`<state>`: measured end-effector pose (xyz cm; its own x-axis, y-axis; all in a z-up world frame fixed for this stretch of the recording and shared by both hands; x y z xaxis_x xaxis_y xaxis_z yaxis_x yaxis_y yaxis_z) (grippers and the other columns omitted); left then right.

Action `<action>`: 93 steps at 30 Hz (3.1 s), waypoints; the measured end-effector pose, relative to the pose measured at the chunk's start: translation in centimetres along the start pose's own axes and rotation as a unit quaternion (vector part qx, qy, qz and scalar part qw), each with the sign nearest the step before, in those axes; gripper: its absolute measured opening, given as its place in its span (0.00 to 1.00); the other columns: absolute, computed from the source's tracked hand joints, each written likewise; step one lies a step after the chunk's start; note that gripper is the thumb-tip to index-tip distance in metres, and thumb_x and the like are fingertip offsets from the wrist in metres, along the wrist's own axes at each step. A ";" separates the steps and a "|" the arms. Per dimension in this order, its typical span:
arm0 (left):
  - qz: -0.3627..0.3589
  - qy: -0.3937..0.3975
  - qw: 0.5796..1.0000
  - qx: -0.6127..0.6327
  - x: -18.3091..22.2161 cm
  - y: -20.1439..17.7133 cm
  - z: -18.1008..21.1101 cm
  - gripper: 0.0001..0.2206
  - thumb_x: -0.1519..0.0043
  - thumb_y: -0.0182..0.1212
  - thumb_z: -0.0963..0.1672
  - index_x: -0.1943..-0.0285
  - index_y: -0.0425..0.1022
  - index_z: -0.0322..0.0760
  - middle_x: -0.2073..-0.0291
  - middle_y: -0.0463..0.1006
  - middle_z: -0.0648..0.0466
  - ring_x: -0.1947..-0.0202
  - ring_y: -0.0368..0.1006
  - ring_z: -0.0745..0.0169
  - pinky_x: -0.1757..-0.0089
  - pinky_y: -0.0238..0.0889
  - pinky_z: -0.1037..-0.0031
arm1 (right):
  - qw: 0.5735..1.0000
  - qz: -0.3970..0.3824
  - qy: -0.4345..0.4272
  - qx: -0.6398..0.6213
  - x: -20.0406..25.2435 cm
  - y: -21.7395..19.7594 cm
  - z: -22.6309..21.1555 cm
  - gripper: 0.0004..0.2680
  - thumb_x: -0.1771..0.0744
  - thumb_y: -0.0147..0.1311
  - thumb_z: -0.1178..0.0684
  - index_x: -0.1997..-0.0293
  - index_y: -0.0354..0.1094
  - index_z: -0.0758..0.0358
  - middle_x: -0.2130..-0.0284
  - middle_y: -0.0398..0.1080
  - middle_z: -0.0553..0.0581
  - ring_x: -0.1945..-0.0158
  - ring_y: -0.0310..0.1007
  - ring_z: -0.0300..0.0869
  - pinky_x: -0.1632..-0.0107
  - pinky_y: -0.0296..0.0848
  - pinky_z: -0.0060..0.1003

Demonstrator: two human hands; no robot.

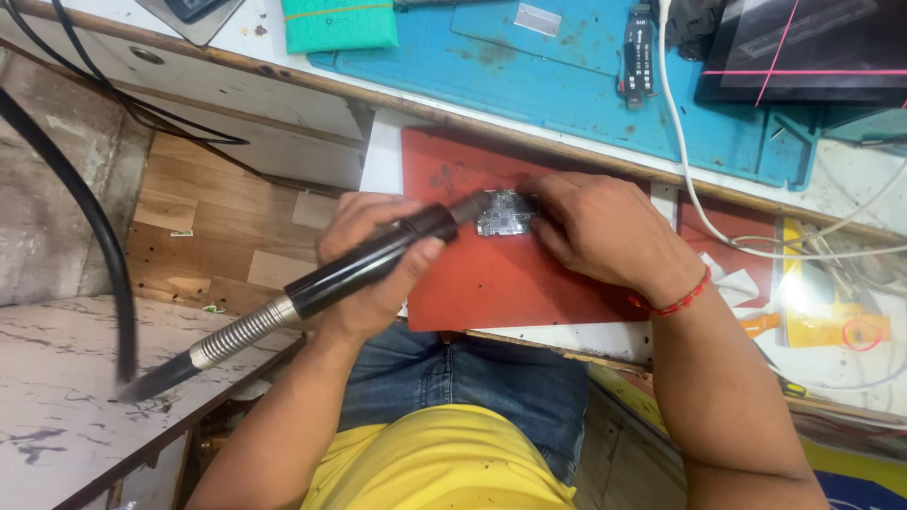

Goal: The person uses a hot air gun to heat a small circuit board placed on a red mat. They repeatedly apply heat to different areas of the board while holding it steady with the other hand. The person then uses a small tool to scrape or clean the surface of the board.

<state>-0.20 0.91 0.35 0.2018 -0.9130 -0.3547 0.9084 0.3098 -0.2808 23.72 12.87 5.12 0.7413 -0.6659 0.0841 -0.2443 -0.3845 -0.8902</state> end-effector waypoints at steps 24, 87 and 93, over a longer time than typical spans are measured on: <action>-0.082 0.058 0.995 0.003 -0.4 -0.2 1.2 0.14 0.42 0.71 0.47 0.54 0.79 0.34 0.62 0.80 0.51 0.56 0.74 0.55 0.51 0.68 0.67 | 0.999 0.023 -0.026 -0.008 0.2 0.2 0.6 0.13 0.36 0.56 0.55 0.48 0.70 0.66 0.61 0.75 0.67 0.58 0.74 0.63 0.58 0.71 0.55; 0.000 0.005 1.000 0.020 -0.9 -0.2 1.7 0.14 0.40 0.69 0.47 0.53 0.79 0.33 0.59 0.82 0.51 0.54 0.75 0.54 0.50 0.68 0.67 | 0.999 0.003 0.023 -0.045 -0.1 -0.1 0.2 0.14 0.37 0.55 0.54 0.46 0.67 0.63 0.62 0.76 0.66 0.58 0.75 0.61 0.56 0.71 0.54; -0.017 0.027 0.999 0.042 -0.8 -0.3 1.5 0.14 0.42 0.69 0.47 0.55 0.77 0.32 0.61 0.80 0.50 0.56 0.75 0.55 0.51 0.67 0.67 | 0.998 -0.008 0.036 -0.044 -0.3 -0.3 -0.2 0.14 0.37 0.55 0.54 0.46 0.67 0.61 0.61 0.76 0.65 0.58 0.75 0.61 0.56 0.72 0.54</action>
<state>-0.07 1.17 2.11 0.1522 -0.9065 -0.3939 0.9427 0.2529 -0.2178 23.47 13.08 5.47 0.6996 -0.7021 0.1329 -0.2885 -0.4477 -0.8464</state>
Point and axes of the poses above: each hand's wrist, its own x-axis away from the middle knuckle, its own y-axis out of the palm, z = x × y, the point moved 1 cm from there along -x, towards the middle knuckle
